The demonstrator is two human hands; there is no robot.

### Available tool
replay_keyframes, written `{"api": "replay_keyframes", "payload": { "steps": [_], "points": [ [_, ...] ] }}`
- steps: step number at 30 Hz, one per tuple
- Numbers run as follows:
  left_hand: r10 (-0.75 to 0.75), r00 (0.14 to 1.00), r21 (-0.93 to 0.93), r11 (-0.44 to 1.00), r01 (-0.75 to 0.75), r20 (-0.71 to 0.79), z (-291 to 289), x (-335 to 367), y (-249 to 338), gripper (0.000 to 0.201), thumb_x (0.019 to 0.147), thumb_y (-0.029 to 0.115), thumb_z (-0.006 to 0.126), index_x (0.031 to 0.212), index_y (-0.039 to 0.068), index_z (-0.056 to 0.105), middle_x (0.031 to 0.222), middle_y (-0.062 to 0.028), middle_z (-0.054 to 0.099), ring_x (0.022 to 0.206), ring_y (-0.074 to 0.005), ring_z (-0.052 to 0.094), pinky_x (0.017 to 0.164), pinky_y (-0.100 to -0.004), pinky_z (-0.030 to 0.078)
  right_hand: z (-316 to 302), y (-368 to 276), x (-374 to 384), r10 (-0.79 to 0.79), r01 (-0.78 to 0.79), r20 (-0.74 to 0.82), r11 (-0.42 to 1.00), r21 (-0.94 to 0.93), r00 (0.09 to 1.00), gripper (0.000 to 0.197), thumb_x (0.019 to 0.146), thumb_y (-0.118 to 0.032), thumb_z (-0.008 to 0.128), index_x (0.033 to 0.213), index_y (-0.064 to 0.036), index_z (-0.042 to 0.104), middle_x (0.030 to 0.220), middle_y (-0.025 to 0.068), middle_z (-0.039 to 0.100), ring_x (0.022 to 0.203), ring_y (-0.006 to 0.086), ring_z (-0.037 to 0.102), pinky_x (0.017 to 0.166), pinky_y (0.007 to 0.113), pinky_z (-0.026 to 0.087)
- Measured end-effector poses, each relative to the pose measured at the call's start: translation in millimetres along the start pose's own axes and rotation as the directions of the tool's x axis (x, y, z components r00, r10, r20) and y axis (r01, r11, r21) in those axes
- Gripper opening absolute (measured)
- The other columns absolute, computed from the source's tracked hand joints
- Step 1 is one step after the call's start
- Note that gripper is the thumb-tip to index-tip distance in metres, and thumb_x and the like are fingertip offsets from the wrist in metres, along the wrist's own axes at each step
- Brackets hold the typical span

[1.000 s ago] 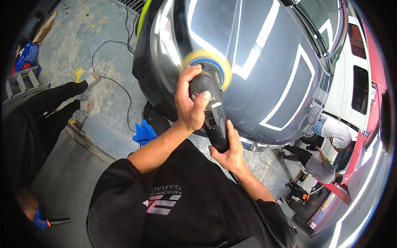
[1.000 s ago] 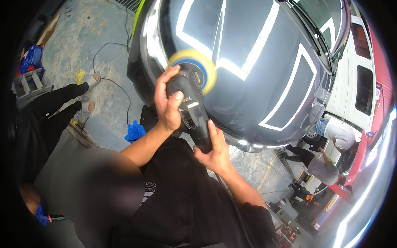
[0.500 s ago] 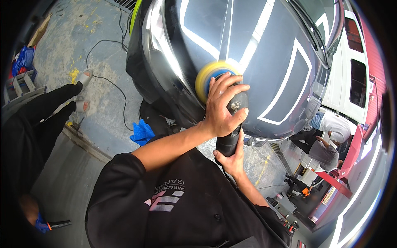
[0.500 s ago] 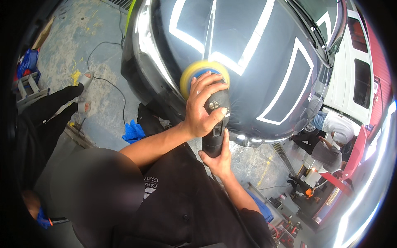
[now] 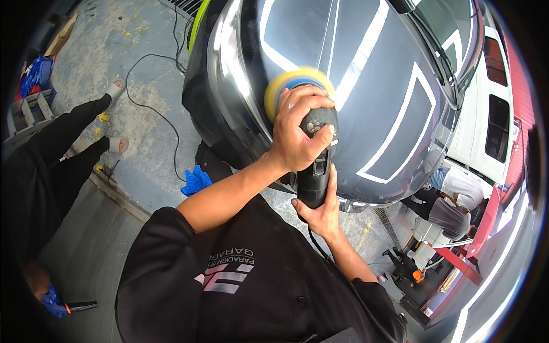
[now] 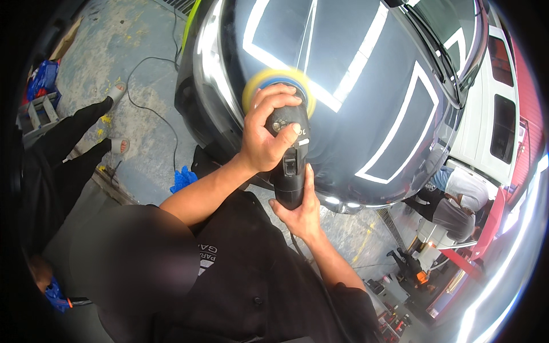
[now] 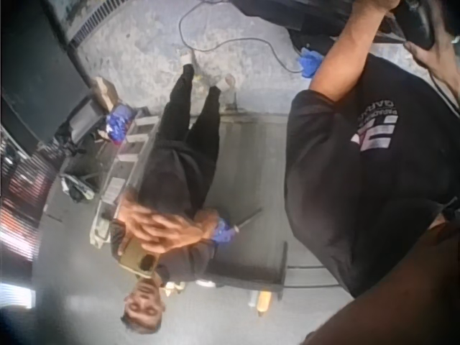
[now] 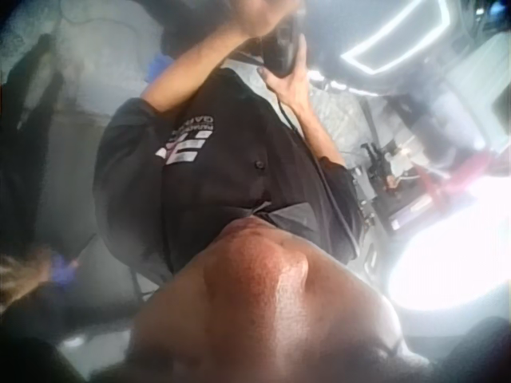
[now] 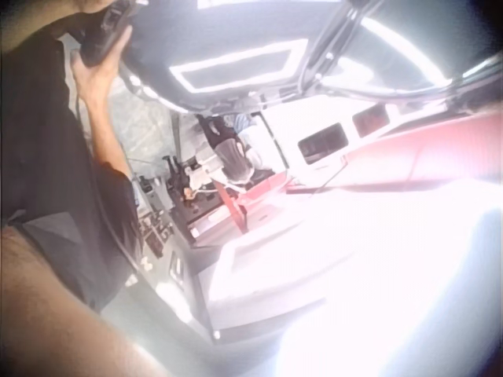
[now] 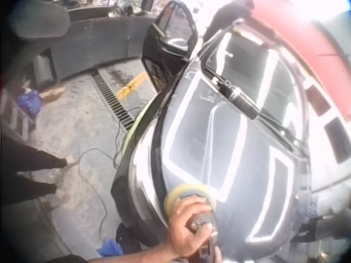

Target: The person uses a rotary polisher with a yellow pad to buff the hood of a dark grey car. They move the tool in circular motions across the surface, covering different sections of the hood.

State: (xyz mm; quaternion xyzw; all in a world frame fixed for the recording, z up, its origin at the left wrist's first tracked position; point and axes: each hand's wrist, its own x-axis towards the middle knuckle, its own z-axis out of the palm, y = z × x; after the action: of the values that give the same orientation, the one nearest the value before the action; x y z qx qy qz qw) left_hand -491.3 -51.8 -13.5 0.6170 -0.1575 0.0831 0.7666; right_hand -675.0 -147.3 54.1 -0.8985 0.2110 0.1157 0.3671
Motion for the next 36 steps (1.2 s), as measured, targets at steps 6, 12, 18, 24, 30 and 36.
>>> {"api": "replay_keyframes", "payload": {
  "steps": [6,12,18,24,30,36],
  "points": [
    [-0.043,0.999,-0.013,0.999,0.043,-0.015,-20.6,23.4,-2.3,0.037,0.079,0.02,0.076,0.113,0.005,0.071,0.125,-0.0148,0.066,0.121,-0.0319,0.061,0.109,-0.0446,0.041,-1.2,-24.8,21.8,0.066,-0.07,0.096,0.997,0.043,0.993,0.124,0.076,-0.024,0.09,0.167,-0.002,0.009,0.13,0.026,0.068,0.115,0.04,0.072,0.099,0.046,0.057],
    [-0.045,0.998,0.003,0.999,0.045,0.055,-44.2,49.6,-10.1,0.04,0.085,0.021,0.078,0.119,0.002,0.068,0.133,-0.0179,0.063,0.127,-0.031,0.059,0.111,-0.0422,0.044,8.0,-51.5,41.3,0.063,-0.069,0.101,0.996,0.051,0.993,0.124,0.077,-0.025,0.09,0.168,-0.0021,0.009,0.133,0.026,0.067,0.116,0.0398,0.071,0.1,0.046,0.056],
    [-0.048,0.995,0.008,0.999,0.047,0.088,-57.0,77.4,-14.2,0.039,0.085,0.017,0.077,0.12,0.001,0.068,0.132,-0.0183,0.064,0.125,-0.0306,0.061,0.11,-0.042,0.045,16.6,-73.1,58.1,0.073,-0.081,0.084,0.991,0.104,0.994,0.124,0.077,-0.027,0.091,0.167,-0.0001,0.011,0.14,0.0288,0.062,0.124,0.0404,0.068,0.105,0.045,0.054],
    [-0.09,0.993,-0.052,0.994,0.094,0.07,-63.5,90.4,-15.7,0.036,0.08,0.016,0.077,0.114,0.005,0.07,0.125,-0.0158,0.065,0.12,-0.0326,0.059,0.108,-0.0437,0.045,26.2,-90.0,65.0,0.091,-0.102,0.078,0.982,0.16,0.993,0.123,0.078,-0.025,0.091,0.167,-0.0002,0.011,0.144,0.0302,0.059,0.13,0.0413,0.064,0.109,0.046,0.051],
    [-0.07,0.989,-0.037,0.996,0.076,0.132,-73.1,80.7,-15.2,0.038,0.083,0.011,0.077,0.118,0.001,0.069,0.131,-0.0177,0.065,0.126,-0.0299,0.061,0.111,-0.0411,0.046,41.5,-86.8,50.7,0.104,-0.11,0.038,0.976,0.19,0.994,0.123,0.077,-0.021,0.091,0.169,-0.0047,0.011,0.147,0.0276,0.057,0.132,0.0397,0.062,0.109,0.046,0.051],
    [-0.019,0.984,-0.082,0.996,0.033,0.176,-75.1,54.2,-16.0,0.038,0.081,0.011,0.08,0.116,0.001,0.07,0.129,-0.0162,0.067,0.123,-0.0299,0.062,0.11,-0.0411,0.047,64.4,-75.1,27.4,0.042,-0.026,-0.073,0.977,0.212,0.996,0.122,0.075,-0.015,0.09,0.17,-0.0085,0.013,0.146,0.0232,0.058,0.129,0.0334,0.062,0.109,0.044,0.05]
  ]
}}
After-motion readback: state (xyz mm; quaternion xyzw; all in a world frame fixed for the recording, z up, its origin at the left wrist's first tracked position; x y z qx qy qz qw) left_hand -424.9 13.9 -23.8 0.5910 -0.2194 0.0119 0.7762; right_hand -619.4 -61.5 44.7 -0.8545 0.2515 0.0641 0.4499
